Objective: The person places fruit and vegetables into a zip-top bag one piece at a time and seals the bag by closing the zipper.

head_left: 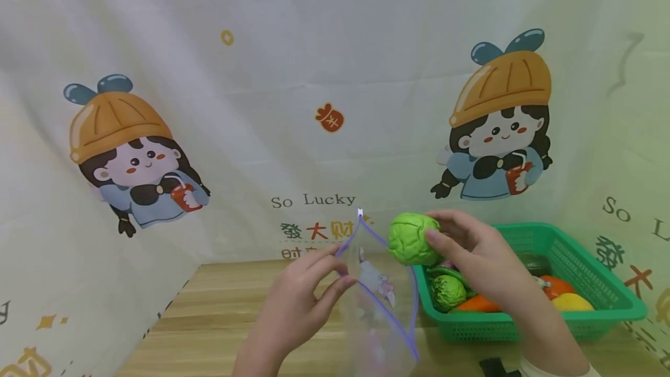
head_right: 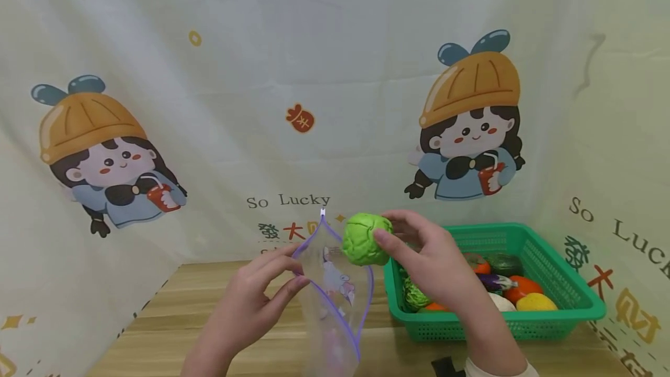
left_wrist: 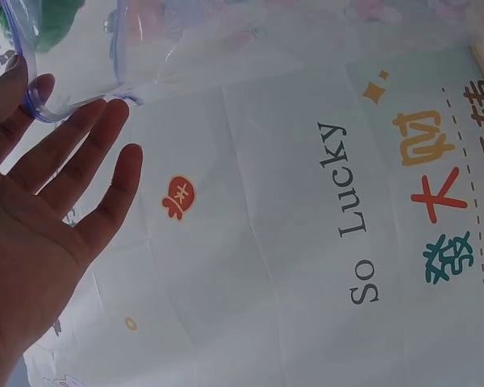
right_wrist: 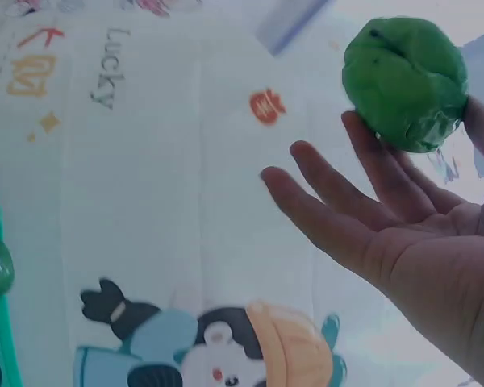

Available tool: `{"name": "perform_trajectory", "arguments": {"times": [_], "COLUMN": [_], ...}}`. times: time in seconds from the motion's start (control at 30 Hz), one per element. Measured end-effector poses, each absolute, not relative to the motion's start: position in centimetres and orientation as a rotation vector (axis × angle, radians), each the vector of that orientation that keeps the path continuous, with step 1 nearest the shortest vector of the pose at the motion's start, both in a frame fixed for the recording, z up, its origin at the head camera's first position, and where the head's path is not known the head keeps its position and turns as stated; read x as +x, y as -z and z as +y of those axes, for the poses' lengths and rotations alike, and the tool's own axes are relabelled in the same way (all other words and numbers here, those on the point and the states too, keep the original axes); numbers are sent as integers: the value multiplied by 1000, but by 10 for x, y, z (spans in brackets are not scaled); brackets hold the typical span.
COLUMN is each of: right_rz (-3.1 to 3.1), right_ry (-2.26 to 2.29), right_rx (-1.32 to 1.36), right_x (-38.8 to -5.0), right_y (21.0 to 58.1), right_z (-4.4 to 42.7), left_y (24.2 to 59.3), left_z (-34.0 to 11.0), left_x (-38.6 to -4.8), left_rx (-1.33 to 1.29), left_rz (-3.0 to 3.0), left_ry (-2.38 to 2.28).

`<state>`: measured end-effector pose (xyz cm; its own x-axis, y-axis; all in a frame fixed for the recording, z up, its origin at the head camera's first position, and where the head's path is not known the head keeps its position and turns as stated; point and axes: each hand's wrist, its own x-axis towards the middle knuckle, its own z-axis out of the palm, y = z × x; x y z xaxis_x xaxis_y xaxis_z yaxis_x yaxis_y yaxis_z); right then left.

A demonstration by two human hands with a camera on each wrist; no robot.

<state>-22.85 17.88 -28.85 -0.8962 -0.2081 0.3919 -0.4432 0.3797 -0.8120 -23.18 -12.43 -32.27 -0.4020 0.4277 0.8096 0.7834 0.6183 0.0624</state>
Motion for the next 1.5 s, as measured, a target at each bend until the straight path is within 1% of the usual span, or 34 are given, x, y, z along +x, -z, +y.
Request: {"name": "perform_trajectory", "arguments": {"times": [0.13, 0.27, 0.47, 0.73, 1.0, 1.3, 1.5], "right_rz": [-2445, -2464, -2494, -2448, -2586, -2299, -2296], "right_ry": [-1582, -1598, -1508, -1532, -1425, -1501, -1498], "right_rx": [692, 727, 694, 846, 750, 796, 747], "right_x": [-229, -229, -226, -226, -228, -228, -232], "right_y": [292, 295, 294, 298, 295, 296, 297], "right_z": [163, 154, 152, 150, 152, 158, 163], "left_y": [321, 318, 316, 319, 321, 319, 321], "left_z": [-125, -125, -125, -123, -122, -135, -138], "left_x": [-227, -222, -221, -222, -227, -235, -237], "left_rx": [-962, -979, -975, -924, -932, -903, -856], "left_rz": [-2029, -2022, -2015, -2026, -1981, -1964, -2016], "left_ry": [592, 629, 646, 654, 641, 677, 677]}}
